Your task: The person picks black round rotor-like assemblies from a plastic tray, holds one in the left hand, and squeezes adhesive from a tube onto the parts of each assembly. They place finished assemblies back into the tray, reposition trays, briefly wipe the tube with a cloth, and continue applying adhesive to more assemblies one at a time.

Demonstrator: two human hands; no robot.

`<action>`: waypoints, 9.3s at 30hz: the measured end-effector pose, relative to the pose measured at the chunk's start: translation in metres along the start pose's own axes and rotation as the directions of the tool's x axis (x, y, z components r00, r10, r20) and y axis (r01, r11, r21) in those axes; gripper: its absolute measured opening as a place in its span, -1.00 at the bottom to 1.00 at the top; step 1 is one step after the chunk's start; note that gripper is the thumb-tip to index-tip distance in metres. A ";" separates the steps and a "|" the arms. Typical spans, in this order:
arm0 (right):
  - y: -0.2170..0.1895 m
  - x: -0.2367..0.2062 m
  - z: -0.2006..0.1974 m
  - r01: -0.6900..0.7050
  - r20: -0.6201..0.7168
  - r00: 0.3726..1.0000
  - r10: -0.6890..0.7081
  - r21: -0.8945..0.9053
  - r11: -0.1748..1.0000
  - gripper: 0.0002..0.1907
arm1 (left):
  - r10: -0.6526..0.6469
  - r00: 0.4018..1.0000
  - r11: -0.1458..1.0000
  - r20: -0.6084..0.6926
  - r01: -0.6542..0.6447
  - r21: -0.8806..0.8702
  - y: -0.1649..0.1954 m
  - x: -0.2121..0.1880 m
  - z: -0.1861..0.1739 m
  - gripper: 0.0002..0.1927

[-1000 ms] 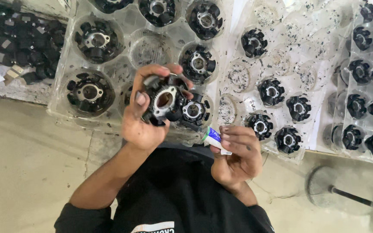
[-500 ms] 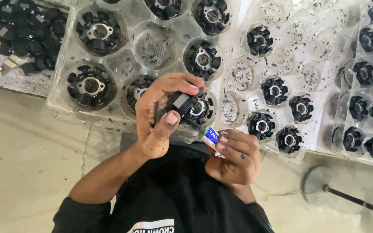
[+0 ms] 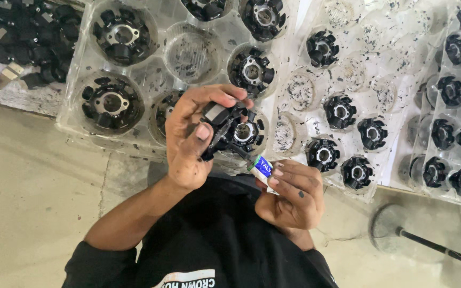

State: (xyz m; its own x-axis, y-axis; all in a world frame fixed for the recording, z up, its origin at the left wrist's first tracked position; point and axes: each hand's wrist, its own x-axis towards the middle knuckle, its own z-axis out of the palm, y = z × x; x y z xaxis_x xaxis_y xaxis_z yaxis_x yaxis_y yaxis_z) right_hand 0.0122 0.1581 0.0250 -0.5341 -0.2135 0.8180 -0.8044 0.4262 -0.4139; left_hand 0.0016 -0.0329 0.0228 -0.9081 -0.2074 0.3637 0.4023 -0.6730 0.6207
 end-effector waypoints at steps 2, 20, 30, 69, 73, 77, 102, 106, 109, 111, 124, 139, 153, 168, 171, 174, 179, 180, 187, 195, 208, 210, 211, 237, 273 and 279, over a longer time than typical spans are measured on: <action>-0.001 -0.001 -0.001 -0.014 0.001 1.000 0.014 0.011 1.000 -0.66 | -0.008 0.999 0.984 -0.041 0.001 -0.176 -0.003 -0.002 0.001 -0.55; 0.005 -0.007 0.017 -0.080 -0.118 0.989 0.094 0.112 0.990 -0.76 | -0.354 0.876 0.770 -0.329 0.073 -0.634 -0.020 -0.016 0.019 -0.51; 0.006 -0.011 0.013 -0.101 -0.067 0.992 0.108 0.104 0.989 -0.67 | -0.422 0.843 0.728 -0.333 0.096 -0.679 -0.018 -0.013 0.017 -0.52; 0.048 -0.049 -0.031 -0.436 -0.086 0.688 0.720 0.745 0.505 -0.66 | -0.521 0.752 -0.354 0.403 -0.620 0.700 -0.052 0.115 -0.018 -0.47; 0.050 -0.044 -0.033 -0.452 -0.091 0.706 0.703 0.705 0.546 -0.69 | -0.431 0.833 -0.106 0.347 -0.429 0.897 -0.022 0.097 -0.007 -0.50; 0.048 -0.041 -0.028 -0.437 -0.115 0.707 0.698 0.705 0.559 -0.71 | -0.730 0.674 0.076 -0.111 0.242 0.967 0.023 0.062 -0.002 -0.56; 0.010 -0.019 -0.030 -0.063 -0.025 0.998 0.064 0.035 0.997 -0.70 | 0.041 0.990 0.943 0.135 -0.083 0.322 -0.005 -0.001 0.030 -0.52; 0.008 -0.019 -0.032 -0.001 0.012 1.000 0.002 -0.038 0.999 -0.72 | 0.033 0.982 0.905 0.185 -0.108 0.412 -0.001 0.002 0.027 -0.53; 0.008 -0.017 -0.030 0.005 -0.011 1.000 -0.006 -0.049 0.999 -0.73 | 0.002 0.987 0.942 0.164 -0.057 0.332 -0.002 0.001 0.028 -0.53; 0.009 -0.016 -0.029 0.011 -0.028 1.000 -0.013 -0.046 0.999 -0.72 | -0.008 0.989 0.967 0.146 -0.030 0.254 -0.005 0.001 0.029 -0.53; 0.010 -0.016 -0.026 0.042 -0.054 0.997 -0.046 -0.067 0.997 -0.73 | -0.020 0.998 0.992 0.058 0.013 0.123 -0.014 -0.003 0.025 -0.54; 0.015 -0.018 -0.017 -0.027 -0.122 0.992 0.031 0.029 0.999 -0.71 | -0.359 0.901 0.764 -0.244 0.134 -0.631 -0.030 -0.015 0.044 -0.50; 0.012 -0.015 -0.020 -0.038 -0.081 0.996 0.035 -0.040 0.998 -0.73 | -0.493 0.823 0.673 -0.281 0.157 -0.723 -0.034 -0.012 0.041 -0.50; 0.014 -0.015 -0.016 -0.209 -0.397 0.863 0.313 0.284 0.936 -0.73 | -0.284 0.948 0.918 -0.141 0.227 -0.325 -0.064 0.033 -0.005 -0.59; 0.015 -0.017 -0.017 -0.208 -0.413 0.855 0.315 0.283 0.936 -0.72 | -0.204 0.958 0.979 -0.199 0.205 -0.016 -0.098 0.080 -0.036 -0.69; 0.012 -0.018 -0.016 -0.205 -0.404 0.853 0.330 0.321 0.924 -0.74 | -0.030 0.987 0.828 -0.156 0.112 0.549 -0.121 0.116 -0.056 -0.81; 0.011 -0.021 -0.019 -0.217 -0.398 0.854 0.336 0.315 0.924 -0.74 | -0.341 0.888 -0.014 0.308 -0.332 0.943 -0.104 0.143 -0.060 -0.84; 0.012 -0.021 -0.021 -0.214 -0.409 0.846 0.343 0.328 0.920 -0.74 | -0.355 0.861 -0.067 0.365 -0.413 0.908 -0.097 0.142 -0.054 -0.87; 0.022 -0.027 -0.031 -0.275 -0.399 0.804 0.441 0.408 0.871 -0.71 | -0.345 0.812 -0.013 0.471 -0.506 0.863 -0.030 0.078 -0.011 -0.83; 0.030 -0.034 -0.023 -0.310 -0.327 0.803 0.498 0.484 0.818 -0.71 | -0.415 0.808 -0.207 0.418 -0.532 0.821 -0.015 0.007 0.013 -0.33; 0.038 -0.039 -0.032 -0.311 -0.224 0.761 0.608 0.697 0.646 -0.66 | -0.544 0.831 0.429 0.114 0.159 0.889 0.063 -0.004 0.021 -0.53; 0.039 -0.040 -0.030 -0.314 -0.137 0.732 0.667 0.801 0.509 -0.62 | -0.520 0.837 0.537 0.171 0.164 0.827 0.070 0.000 0.020 -0.53; 0.038 -0.041 -0.029 -0.323 -0.076 0.715 0.695 0.846 0.424 -0.59 | -0.489 0.843 0.594 0.223 0.135 0.793 0.072 0.003 0.020 -0.55; 0.004 -0.006 -0.029 0.015 0.066 0.998 -0.024 0.130 0.991 -0.64 | -0.015 0.996 0.979 0.083 -0.002 0.205 0.016 -0.008 0.029 -0.47; -0.002 -0.005 -0.019 -0.104 0.002 0.995 0.104 0.019 0.994 -0.71 | -0.185 0.950 0.847 -0.253 0.024 -0.532 -0.019 -0.011 0.035 -0.50; 0.004 -0.008 -0.007 -0.101 -0.091 0.990 0.107 0.071 0.992 -0.71 | -0.318 0.900 0.792 -0.298 0.080 -0.605 -0.023 -0.018 0.035 -0.48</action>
State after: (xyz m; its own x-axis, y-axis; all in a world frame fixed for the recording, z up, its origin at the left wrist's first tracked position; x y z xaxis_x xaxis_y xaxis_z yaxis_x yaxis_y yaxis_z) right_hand 0.0155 0.1677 0.0197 -0.5910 -0.0858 0.8021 -0.7630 0.3821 -0.5213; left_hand 0.0131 0.0116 0.0262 -0.9799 -0.1840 -0.0772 0.1760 -0.9793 0.1004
